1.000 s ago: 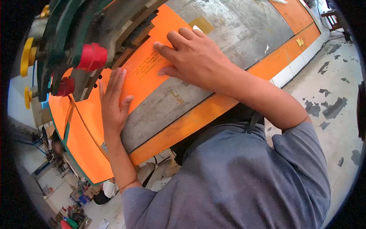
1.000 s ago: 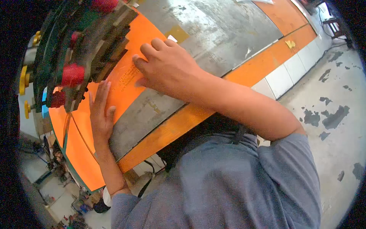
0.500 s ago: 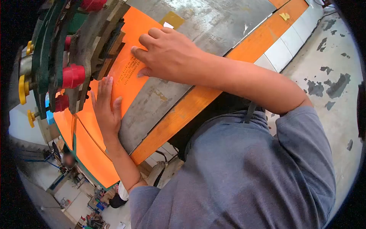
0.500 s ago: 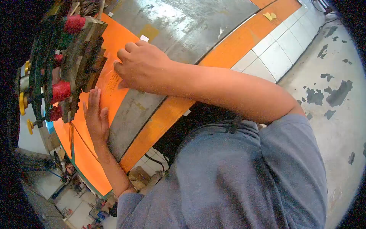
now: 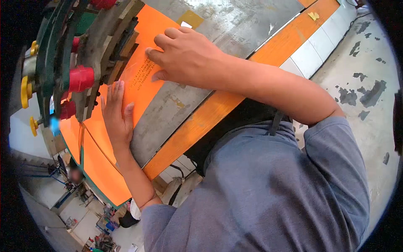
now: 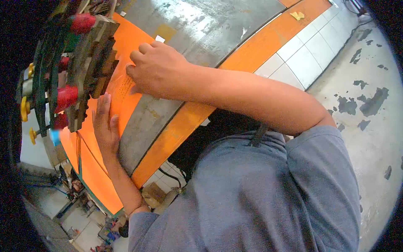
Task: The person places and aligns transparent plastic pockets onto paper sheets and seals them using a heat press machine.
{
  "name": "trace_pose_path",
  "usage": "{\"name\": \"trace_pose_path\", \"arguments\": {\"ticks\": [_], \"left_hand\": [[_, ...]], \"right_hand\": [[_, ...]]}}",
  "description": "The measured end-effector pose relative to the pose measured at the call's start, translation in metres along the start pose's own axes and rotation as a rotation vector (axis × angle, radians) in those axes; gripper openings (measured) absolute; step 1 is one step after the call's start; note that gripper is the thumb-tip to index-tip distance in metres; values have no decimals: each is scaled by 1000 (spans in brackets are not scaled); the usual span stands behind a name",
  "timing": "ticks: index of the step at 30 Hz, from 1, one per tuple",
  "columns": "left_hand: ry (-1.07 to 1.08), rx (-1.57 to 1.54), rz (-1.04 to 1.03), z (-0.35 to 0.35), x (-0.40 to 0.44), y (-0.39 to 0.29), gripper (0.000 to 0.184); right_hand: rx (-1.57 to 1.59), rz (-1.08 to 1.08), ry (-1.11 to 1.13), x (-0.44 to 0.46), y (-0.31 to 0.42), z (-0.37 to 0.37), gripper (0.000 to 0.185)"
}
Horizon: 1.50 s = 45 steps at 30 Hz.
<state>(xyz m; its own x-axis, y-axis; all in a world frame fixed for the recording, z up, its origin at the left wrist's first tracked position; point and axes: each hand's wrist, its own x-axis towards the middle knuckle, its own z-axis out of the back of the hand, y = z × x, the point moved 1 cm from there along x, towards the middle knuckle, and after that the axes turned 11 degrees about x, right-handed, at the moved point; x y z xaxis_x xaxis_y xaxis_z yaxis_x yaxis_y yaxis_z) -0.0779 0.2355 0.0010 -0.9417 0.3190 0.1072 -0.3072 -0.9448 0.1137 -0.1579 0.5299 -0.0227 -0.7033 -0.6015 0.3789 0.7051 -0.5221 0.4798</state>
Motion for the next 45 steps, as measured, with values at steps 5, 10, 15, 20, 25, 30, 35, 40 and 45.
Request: {"name": "trace_pose_path", "arguments": {"ticks": [5, 10, 15, 20, 25, 30, 35, 40, 45], "left_hand": [[-5, 25, -5, 2, -1, -2, 63], [3, 62, 22, 3, -3, -3, 65], [48, -2, 35, 4, -2, -3, 67], [23, -82, 75, 9, -5, -9, 69], [43, -66, 112, 6, -8, -9, 74], [36, -66, 59, 5, -10, -10, 76], [21, -55, 69, 1, -13, -9, 76], [2, -56, 61, -2, -13, -9, 77], [2, -105, 63, 0, -13, -9, 79]], "right_hand": [[2, 48, -50, -2, -2, 0, 55], [20, 75, -85, -2, -3, 1, 53], [19, 79, -43, 1, 1, 8, 56], [41, 22, 2, 3, 5, 17, 58], [17, 16, 74, 8, 11, 22, 61], [-28, 11, 101, 9, 13, 21, 62], [-19, -15, 116, 11, 15, 22, 63], [-43, -10, 130, 11, 15, 23, 64], [-42, -19, 132, 10, 14, 23, 63]]}}
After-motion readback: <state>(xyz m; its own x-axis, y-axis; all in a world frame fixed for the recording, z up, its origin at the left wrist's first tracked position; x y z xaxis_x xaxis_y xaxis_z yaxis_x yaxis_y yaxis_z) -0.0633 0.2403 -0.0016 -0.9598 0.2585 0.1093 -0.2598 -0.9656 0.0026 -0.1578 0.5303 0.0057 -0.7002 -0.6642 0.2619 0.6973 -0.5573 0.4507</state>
